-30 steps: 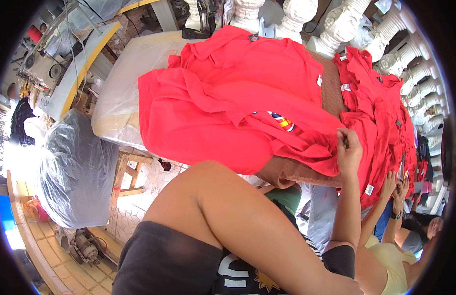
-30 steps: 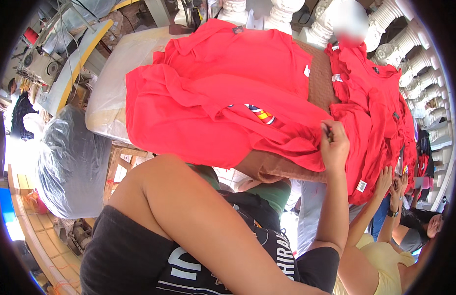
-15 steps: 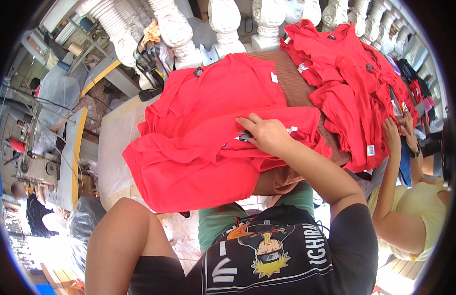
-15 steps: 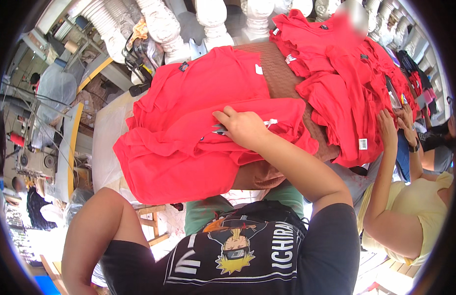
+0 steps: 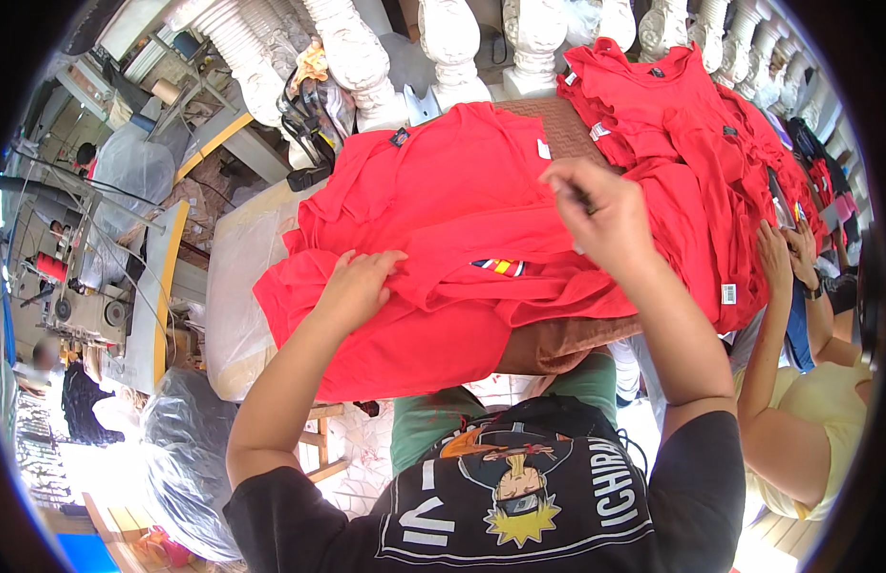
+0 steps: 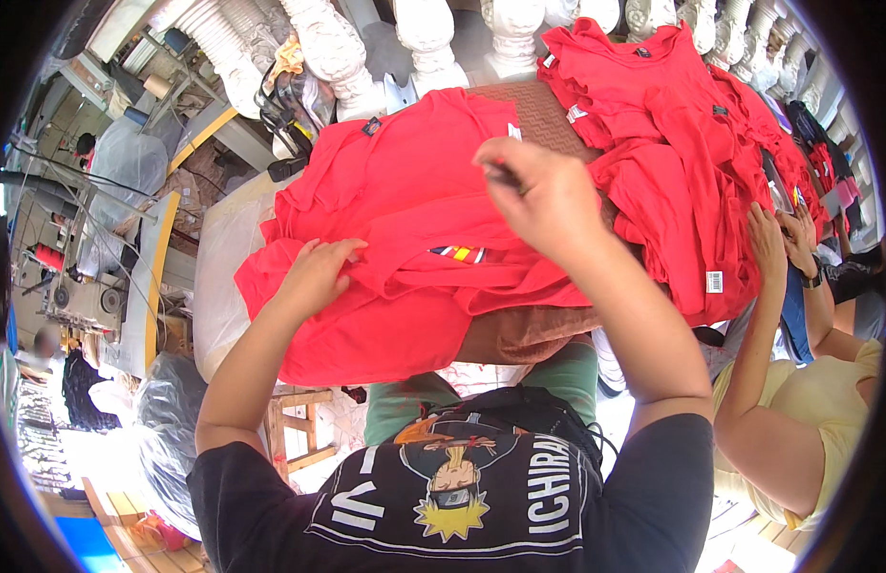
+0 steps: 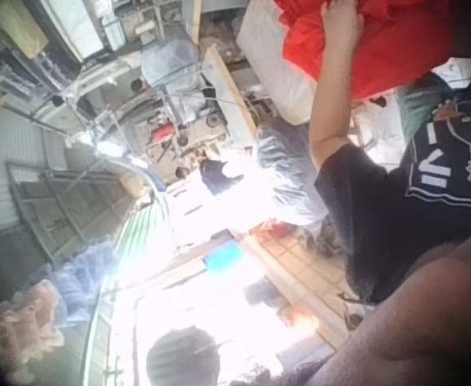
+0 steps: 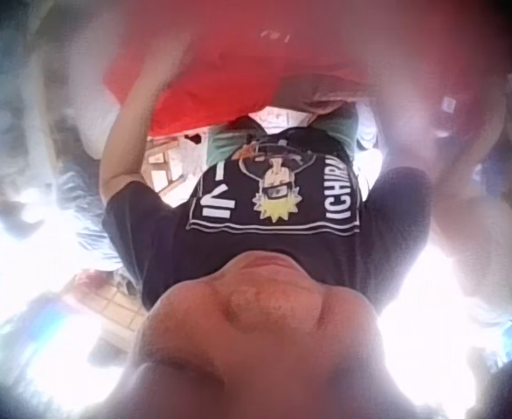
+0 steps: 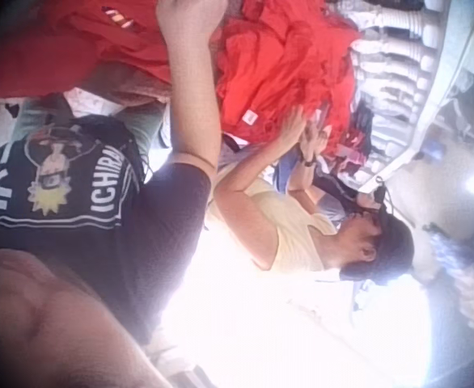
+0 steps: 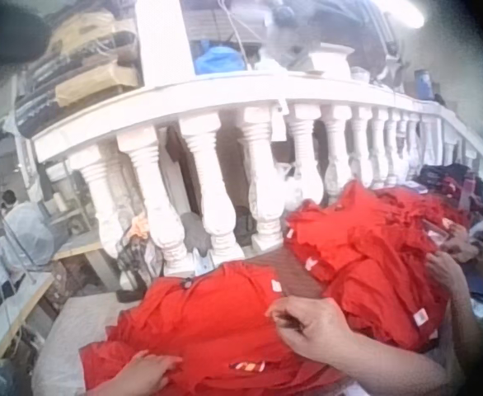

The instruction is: The person trims loose threads from red shirts using a small pair of shears, handling the shirts one at a time and placing them back on a stack.

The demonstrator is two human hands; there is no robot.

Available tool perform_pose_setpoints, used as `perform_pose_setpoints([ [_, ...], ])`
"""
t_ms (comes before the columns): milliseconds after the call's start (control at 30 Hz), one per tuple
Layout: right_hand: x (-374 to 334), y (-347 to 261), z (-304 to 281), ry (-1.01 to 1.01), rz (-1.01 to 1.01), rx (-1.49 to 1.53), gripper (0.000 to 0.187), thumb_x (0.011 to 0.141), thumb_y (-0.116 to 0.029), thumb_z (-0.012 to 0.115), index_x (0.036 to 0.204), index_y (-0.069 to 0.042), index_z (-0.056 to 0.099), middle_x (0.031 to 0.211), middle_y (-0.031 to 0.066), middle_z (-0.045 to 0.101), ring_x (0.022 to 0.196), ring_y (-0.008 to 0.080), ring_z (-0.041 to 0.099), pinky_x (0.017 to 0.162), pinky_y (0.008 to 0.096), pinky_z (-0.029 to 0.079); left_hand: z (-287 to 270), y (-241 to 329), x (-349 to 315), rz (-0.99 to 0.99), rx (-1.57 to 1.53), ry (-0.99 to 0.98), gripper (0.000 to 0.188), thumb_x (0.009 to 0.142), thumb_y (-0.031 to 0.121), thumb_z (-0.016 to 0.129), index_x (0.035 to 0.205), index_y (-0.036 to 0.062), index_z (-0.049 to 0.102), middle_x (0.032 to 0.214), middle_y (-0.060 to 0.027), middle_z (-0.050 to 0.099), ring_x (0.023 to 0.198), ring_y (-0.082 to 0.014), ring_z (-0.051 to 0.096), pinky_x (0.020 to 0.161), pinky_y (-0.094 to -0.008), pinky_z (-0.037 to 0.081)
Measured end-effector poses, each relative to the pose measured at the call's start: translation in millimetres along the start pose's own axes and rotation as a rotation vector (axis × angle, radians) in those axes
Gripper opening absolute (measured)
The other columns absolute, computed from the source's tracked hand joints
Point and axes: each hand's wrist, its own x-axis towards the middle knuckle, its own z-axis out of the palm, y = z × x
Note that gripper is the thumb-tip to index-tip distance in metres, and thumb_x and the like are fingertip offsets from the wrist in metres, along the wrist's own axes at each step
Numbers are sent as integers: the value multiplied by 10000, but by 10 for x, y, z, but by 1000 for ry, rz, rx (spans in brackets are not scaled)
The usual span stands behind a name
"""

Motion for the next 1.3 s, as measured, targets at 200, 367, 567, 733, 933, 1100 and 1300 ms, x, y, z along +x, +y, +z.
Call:
perform_pose_setpoints([
  [200,-293,422,307,-321,-75,-404,334,778,-260,742,1030,-65,641,841,144,677,752,316,671,634,403,525,-160,108,144,125,-460,405,201,819,35,605,1019,50,587,968,-111,651,911,-260,648,804,-350,503],
  [367,-137,736,234,-136,-80,-439,177,831,-235,645,898,-73,623,815,152,658,728,362,641,645,465,513,-914,387,32,117,-464,687,205,847,63,629,1046,51,582,923,-96,643,877,-208,645,778,-299,484],
  [567,598,171,-604,-66,-92,-377,195,865,-230,632,986,-80,661,706,161,653,559,254,639,574,384,501,-1331,243,71,111,-239,662,221,851,70,660,1067,99,632,915,-7,675,864,-99,613,793,-258,481],
  [733,1078,-399,-1267,141,122,-434,260,884,-275,660,1049,-75,641,793,110,674,443,179,525,531,333,494,-1795,727,94,85,-525,968,222,797,200,743,909,52,621,834,-79,665,760,-177,621,709,-302,500],
  [933,339,585,-1169,-41,-14,-452,261,844,-223,684,1063,-84,655,824,111,674,588,230,637,592,356,500,-169,1124,29,267,-214,594,340,756,271,758,972,82,576,923,-97,582,865,-303,611,733,-374,506],
  [1100,-687,603,-736,-73,257,-180,241,832,-140,706,1050,-44,670,958,95,683,845,146,654,749,282,499,780,1215,-182,263,-419,497,439,724,342,790,1054,90,647,1126,-90,621,1009,-298,598,876,-394,473],
  [1300,-1104,449,-444,-167,426,190,172,861,-83,679,1012,-1,677,906,84,700,839,111,636,783,256,489,613,1306,-237,67,-784,629,121,840,42,686,959,26,674,1017,-100,662,959,-187,628,864,-288,475],
])
